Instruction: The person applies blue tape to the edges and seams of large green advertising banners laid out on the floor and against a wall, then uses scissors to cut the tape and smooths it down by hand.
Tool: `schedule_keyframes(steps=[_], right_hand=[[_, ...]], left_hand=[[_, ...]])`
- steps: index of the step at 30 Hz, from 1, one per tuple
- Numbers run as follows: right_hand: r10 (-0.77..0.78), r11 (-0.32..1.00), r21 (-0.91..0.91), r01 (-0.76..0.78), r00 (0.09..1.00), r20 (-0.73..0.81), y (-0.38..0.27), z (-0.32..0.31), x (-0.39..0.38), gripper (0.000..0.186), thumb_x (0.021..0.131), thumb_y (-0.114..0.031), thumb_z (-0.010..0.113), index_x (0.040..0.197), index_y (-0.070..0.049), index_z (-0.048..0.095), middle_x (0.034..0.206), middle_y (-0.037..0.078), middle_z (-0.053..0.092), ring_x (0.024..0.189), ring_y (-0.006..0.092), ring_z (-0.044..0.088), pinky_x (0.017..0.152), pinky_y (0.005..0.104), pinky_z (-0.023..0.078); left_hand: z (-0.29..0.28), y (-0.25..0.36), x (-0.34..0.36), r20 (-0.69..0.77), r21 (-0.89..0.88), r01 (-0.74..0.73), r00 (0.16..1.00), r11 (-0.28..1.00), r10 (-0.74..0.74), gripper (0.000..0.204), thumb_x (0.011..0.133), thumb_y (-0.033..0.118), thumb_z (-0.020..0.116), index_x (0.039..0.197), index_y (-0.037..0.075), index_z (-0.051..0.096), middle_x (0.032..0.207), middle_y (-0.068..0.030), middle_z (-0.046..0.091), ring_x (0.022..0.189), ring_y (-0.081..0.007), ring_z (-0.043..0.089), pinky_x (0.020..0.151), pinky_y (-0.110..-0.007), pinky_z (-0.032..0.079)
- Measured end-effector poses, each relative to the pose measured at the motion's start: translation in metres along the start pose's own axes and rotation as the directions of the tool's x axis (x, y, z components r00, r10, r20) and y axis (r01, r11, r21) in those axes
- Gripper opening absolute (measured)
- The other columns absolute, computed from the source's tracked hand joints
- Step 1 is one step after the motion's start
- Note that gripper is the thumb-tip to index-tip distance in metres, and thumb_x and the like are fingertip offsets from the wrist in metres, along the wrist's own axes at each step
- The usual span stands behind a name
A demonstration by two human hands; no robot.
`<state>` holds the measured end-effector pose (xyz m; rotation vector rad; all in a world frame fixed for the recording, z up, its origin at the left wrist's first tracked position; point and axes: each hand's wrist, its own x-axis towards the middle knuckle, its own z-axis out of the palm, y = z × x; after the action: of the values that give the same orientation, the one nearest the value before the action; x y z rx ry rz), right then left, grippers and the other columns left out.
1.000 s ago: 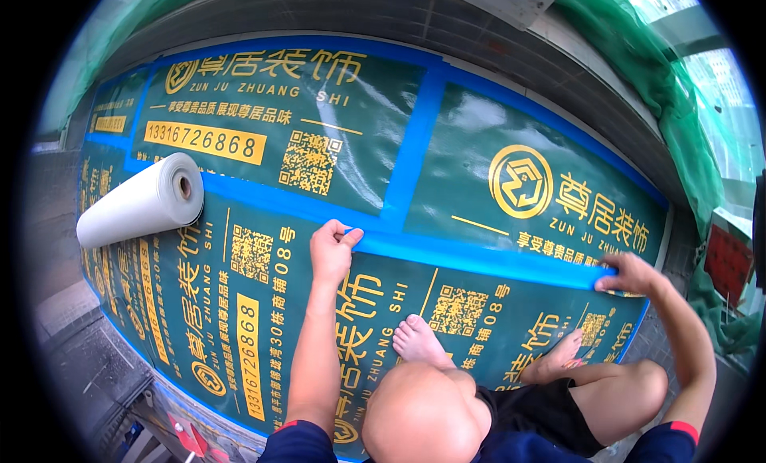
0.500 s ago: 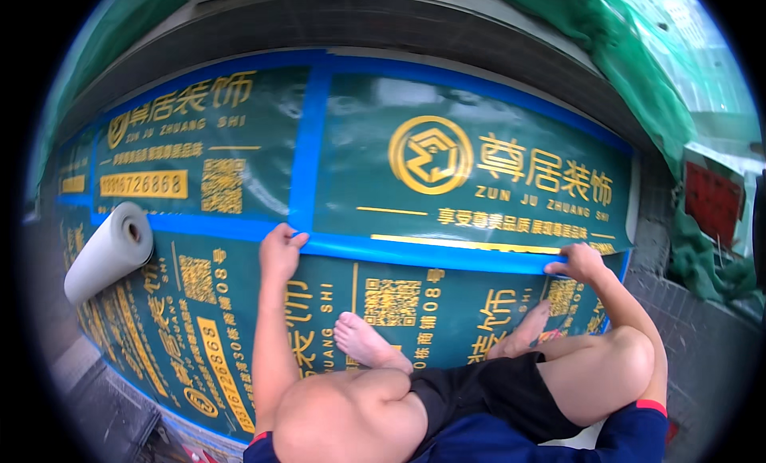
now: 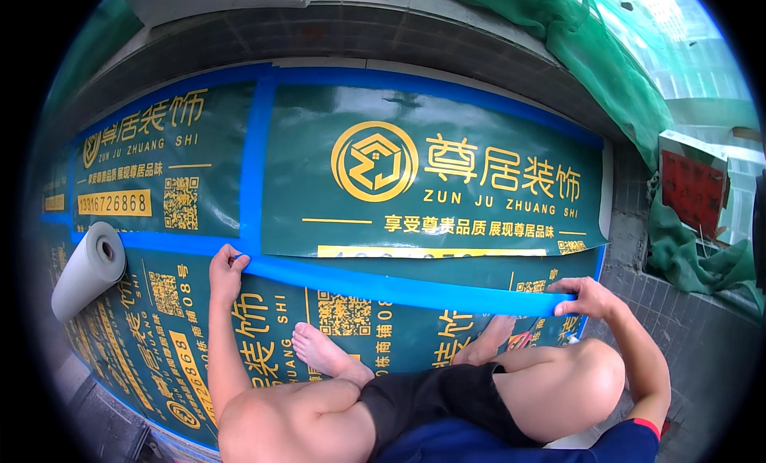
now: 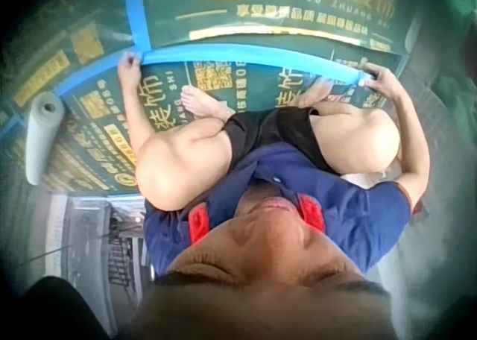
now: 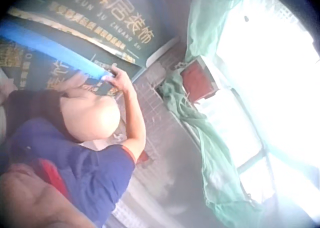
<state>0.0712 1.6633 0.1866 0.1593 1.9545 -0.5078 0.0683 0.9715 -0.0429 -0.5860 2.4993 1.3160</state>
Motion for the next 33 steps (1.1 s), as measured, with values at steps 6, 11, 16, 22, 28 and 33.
schedule_keyframes(steps=[6,11,16,22,28,33], right_hand=[[0.091,0.925,-0.343,-0.164,0.971,-0.219,0.069,-0.015,0.013,0.059,0.082,-0.056,0.076,0.121,-0.012,0.07,0.106,0.02,0.072,0.101,0.0387,0.069,0.089,0.0439,0.055],[0.023,0.929,-0.353,-0.11,0.97,-0.242,0.064,-0.051,0.036,0.062,0.086,-0.064,0.066,0.123,-0.015,0.071,0.113,0.02,0.072,0.106,0.0393,0.068,0.093,0.0464,0.054],[0.16,0.804,-0.548,-0.229,0.972,-0.172,0.06,-0.058,0.086,0.07,0.086,-0.072,0.06,0.122,-0.014,0.073,0.117,0.012,0.073,0.111,0.0332,0.068,0.094,0.0456,0.054],[0.318,0.697,-0.637,-0.33,0.938,-0.139,0.056,-0.045,0.133,0.075,0.078,-0.076,0.066,0.113,-0.01,0.076,0.112,0.012,0.074,0.109,0.0298,0.069,0.092,0.0412,0.055],[0.312,0.685,-0.634,-0.358,0.931,-0.189,0.06,-0.03,0.15,0.077,0.077,-0.075,0.07,0.108,-0.005,0.076,0.111,0.013,0.074,0.109,0.0297,0.069,0.089,0.0403,0.055],[0.33,0.659,-0.648,-0.382,0.921,-0.207,0.057,-0.024,0.156,0.072,0.073,-0.071,0.074,0.112,-0.011,0.076,0.116,0.009,0.074,0.111,0.0261,0.07,0.089,0.0372,0.056]], left_hand=[[0.001,-0.02,0.008,-0.023,-0.125,0.001,1.0,0.992,-0.004,0.019,0.09,0.005,0.07,0.08,0.007,0.054,0.071,0.0042,0.048,0.069,-0.0065,0.041,0.062,-0.025,0.036],[-0.018,-0.004,0.02,0.123,-0.312,0.125,0.988,0.942,-0.09,0.018,0.097,0.009,0.063,0.081,0.01,0.054,0.072,0.0052,0.05,0.065,-0.0051,0.042,0.059,-0.023,0.033],[-0.008,0.005,0.02,0.076,-0.128,0.103,0.993,0.986,-0.094,0.019,0.095,0.008,0.065,0.08,0.007,0.054,0.073,0.004,0.051,0.069,-0.006,0.042,0.063,-0.024,0.035],[-0.001,0.004,0.02,0.022,-0.017,0.089,0.996,0.996,-0.089,0.02,0.093,0.009,0.066,0.08,0.005,0.053,0.073,0.0027,0.05,0.071,-0.0074,0.042,0.065,-0.027,0.036],[-0.003,-0.002,0.023,0.028,0.005,0.094,0.995,0.996,-0.094,0.021,0.094,0.01,0.066,0.08,0.005,0.051,0.073,0.0024,0.048,0.072,-0.0079,0.04,0.065,-0.027,0.036],[-0.003,0.004,0.021,0.036,0.019,0.101,0.994,0.995,-0.102,0.021,0.093,0.01,0.066,0.08,0.005,0.051,0.073,0.0028,0.046,0.072,-0.008,0.039,0.066,-0.027,0.035]])
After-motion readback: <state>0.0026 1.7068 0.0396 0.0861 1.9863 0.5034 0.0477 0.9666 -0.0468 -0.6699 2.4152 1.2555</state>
